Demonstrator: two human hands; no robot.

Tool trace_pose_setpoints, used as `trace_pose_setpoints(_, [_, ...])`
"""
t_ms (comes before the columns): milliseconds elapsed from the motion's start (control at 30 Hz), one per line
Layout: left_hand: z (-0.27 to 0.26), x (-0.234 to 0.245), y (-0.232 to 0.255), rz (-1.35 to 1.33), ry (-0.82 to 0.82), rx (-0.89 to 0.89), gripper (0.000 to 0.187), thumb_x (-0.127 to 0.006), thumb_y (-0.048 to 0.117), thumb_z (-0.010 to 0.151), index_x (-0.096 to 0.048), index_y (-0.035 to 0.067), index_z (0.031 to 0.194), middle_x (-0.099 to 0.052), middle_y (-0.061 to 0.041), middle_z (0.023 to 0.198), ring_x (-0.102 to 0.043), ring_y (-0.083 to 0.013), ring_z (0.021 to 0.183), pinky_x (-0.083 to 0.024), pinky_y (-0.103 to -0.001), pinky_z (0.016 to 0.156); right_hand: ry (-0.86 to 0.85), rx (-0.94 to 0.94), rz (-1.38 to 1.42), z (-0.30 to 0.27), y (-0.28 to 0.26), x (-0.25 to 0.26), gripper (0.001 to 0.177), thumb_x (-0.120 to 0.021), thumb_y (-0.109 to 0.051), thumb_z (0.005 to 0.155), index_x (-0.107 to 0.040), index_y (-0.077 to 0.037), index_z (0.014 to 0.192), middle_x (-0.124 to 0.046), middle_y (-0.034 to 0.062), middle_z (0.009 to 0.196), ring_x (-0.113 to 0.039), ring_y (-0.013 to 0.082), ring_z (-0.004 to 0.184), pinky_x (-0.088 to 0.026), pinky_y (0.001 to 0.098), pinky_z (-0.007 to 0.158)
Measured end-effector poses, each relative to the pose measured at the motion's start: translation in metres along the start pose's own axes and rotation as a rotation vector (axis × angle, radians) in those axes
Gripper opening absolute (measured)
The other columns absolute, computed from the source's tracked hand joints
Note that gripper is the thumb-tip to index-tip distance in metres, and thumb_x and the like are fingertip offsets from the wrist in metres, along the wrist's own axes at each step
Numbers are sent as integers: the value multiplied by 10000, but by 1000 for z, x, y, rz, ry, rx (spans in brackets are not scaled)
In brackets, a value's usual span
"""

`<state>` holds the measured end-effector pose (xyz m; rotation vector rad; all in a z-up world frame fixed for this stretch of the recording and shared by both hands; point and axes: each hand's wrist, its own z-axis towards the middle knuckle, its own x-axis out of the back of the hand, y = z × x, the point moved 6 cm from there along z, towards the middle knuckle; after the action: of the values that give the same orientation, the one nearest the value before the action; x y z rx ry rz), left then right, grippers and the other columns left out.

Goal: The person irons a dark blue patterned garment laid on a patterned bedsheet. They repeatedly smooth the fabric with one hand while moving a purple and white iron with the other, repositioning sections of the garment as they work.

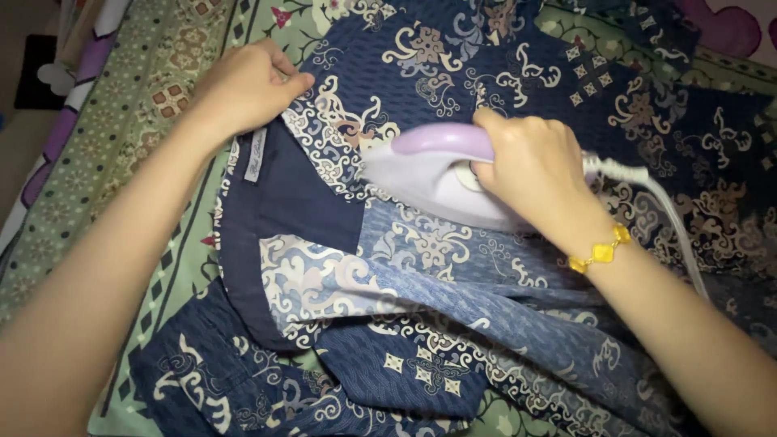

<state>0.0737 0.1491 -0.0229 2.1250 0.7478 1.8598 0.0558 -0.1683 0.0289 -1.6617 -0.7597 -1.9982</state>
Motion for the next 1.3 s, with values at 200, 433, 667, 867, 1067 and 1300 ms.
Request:
trace_pose_setpoints(200, [14, -12, -13, -172, -44, 81, 276, -839, 428, 862, -740, 180, 932, -731, 8, 913, -657, -170, 858, -482, -339, 787, -3, 107, 73, -21, 2, 2, 163, -688, -143, 875, -695, -123, 1036, -695, 106, 679, -687, 317, 585, -570, 453, 537])
trace_pose_setpoints(433, [19, -13, -23, -221, 85, 20, 154, -745, 313, 956, -639, 202, 945, -655, 19, 847, -629, -186, 832, -464, -374, 725, 212, -49, -44, 4, -9, 1, 160, -648, -20, 886, -675, -31, 1043, -658, 71, 639, -665, 240, 496, -514, 386, 387])
trace_pose_setpoints(667, [-29, 20, 6, -63, -198, 97, 631, -786, 569, 819, -557, 116, 1194, -623, -76, 1187, -594, -254, 1061, -455, -387, 819, 76, -290, 84, 87, -21, 5, 249, -599, -16, 887, -627, 73, 1117, -702, 300, 854, -690, 540, 741, -553, 588, 587])
trace_pose_setpoints(867, [-45, 34, -1, -4, -265, 228, 658, -909, 417, 763, -557, 100, 1219, -610, -64, 1166, -588, -241, 1010, -489, -413, 838, 148, -48, 64, 98, -43, 6, 243, -639, -133, 835, -657, -74, 1070, -685, 243, 721, -678, 522, 625, -543, 618, 544])
trace_pose_setpoints(1067, [-46, 31, -3, -42, -278, 245, 559, -897, 289, 798, -559, 121, 1211, -606, -74, 1158, -584, -232, 1043, -492, -402, 897, 94, -178, 80, 126, -32, -4, 184, -651, -78, 839, -650, 3, 1004, -702, 313, 876, -676, 593, 782, -539, 647, 646])
trace_pose_setpoints(1300, [-22, 20, -10, -40, -146, 166, 227, -827, 112, 846, -650, 154, 982, -669, -43, 1054, -626, -232, 930, -517, -416, 777, 298, -245, -138, 155, 5, -44, 126, -724, -88, 857, -666, -25, 950, -710, 184, 799, -712, 421, 719, -580, 495, 576])
